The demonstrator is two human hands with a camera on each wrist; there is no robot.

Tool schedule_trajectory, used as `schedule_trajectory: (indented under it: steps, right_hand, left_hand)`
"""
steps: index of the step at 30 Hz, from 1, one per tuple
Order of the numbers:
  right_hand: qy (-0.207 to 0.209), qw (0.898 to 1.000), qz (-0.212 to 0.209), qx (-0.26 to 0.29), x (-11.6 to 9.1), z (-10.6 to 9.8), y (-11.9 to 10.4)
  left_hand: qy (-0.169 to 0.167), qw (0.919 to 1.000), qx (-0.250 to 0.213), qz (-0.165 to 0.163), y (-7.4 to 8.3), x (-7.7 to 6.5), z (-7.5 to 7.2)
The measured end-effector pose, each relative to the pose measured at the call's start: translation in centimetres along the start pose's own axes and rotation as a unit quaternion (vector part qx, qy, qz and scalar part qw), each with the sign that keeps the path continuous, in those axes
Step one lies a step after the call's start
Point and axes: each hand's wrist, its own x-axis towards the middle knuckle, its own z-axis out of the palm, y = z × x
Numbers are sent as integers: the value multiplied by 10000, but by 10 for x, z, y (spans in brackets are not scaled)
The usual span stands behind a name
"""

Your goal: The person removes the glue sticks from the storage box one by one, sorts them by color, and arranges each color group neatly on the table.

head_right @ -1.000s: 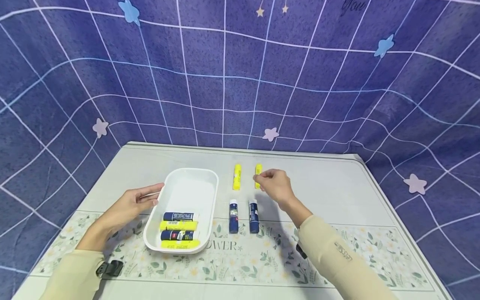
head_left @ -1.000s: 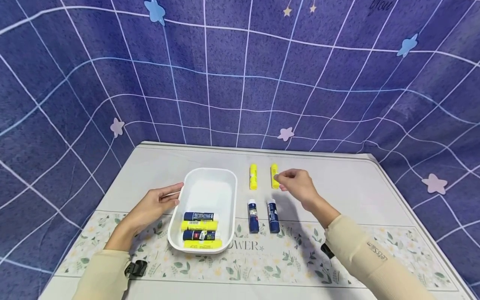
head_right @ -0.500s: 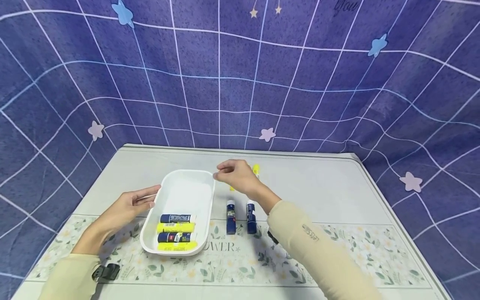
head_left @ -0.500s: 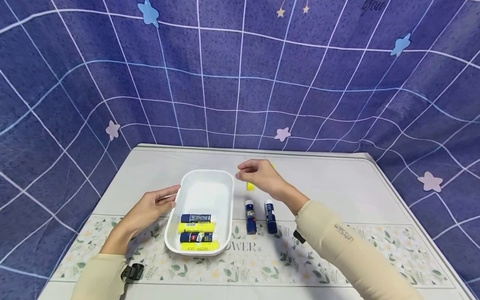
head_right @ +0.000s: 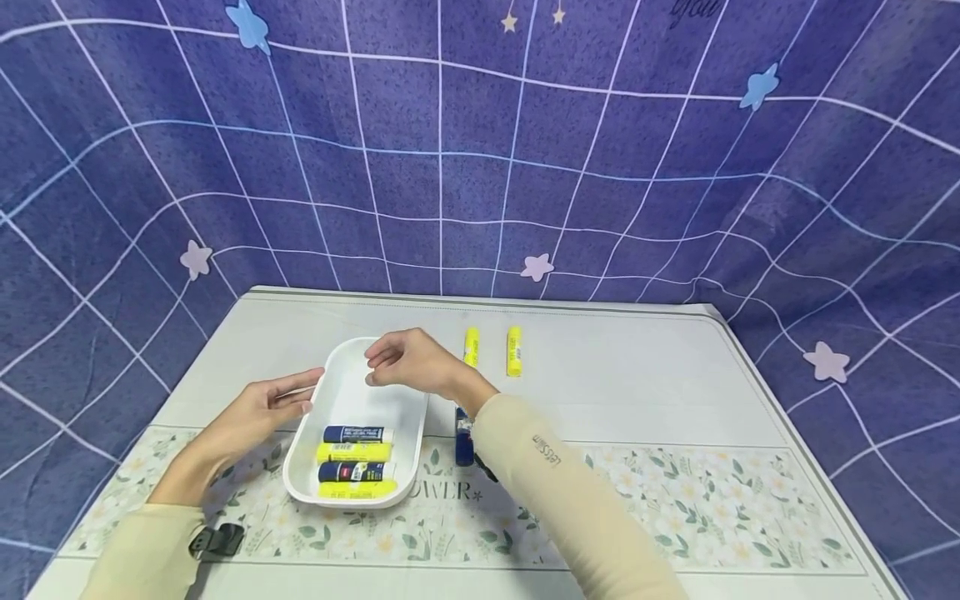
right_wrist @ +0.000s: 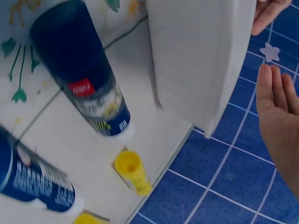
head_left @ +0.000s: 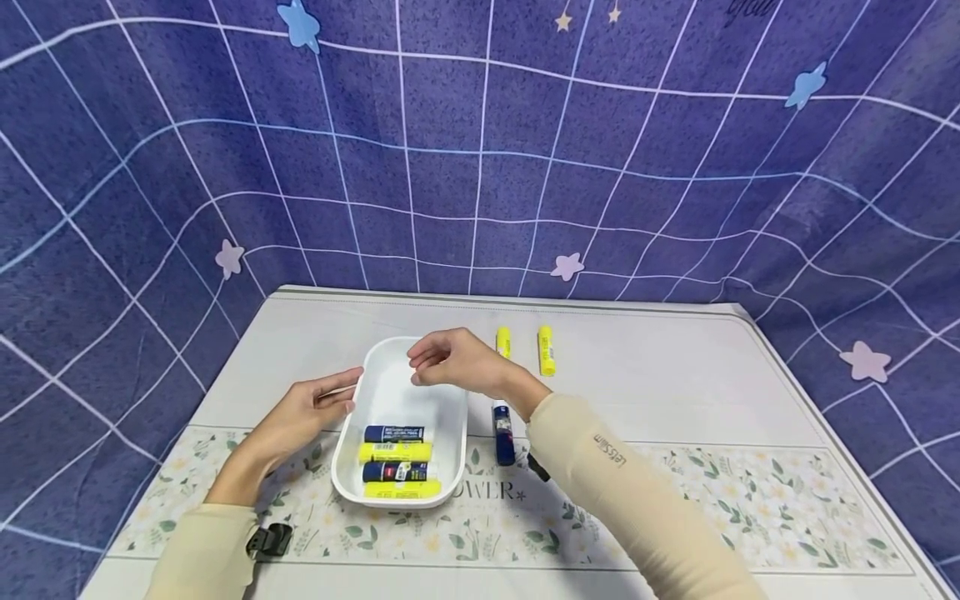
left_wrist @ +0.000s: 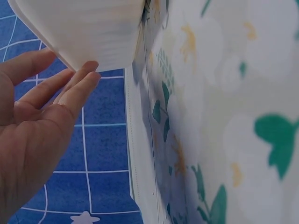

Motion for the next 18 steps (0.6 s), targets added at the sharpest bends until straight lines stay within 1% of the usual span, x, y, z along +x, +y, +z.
schedule_trajectory:
  steps: [6, 10, 12, 15, 18]
  right_hand:
    - [-582, 9981, 10, -179, 11, 14, 11]
    - [-865, 9958, 82, -275, 14, 22, 18]
    - [-1005, 9943, 141, -331, 16, 26, 21]
    - [-1127, 9924, 186, -468, 18, 31, 23]
    - [-1166, 9896, 230, -809, 20, 36, 23]
  left_hand:
    - [-60, 9999, -49, 102, 3, -1, 0]
    - [-111, 9997, -89, 202, 2, -1, 0]
    - [-122, 9997, -108, 185, 2, -1, 0]
    - [-131, 9997, -119, 144, 0, 0, 0]
    - [-99, 9998, -131, 104, 0, 0, -1]
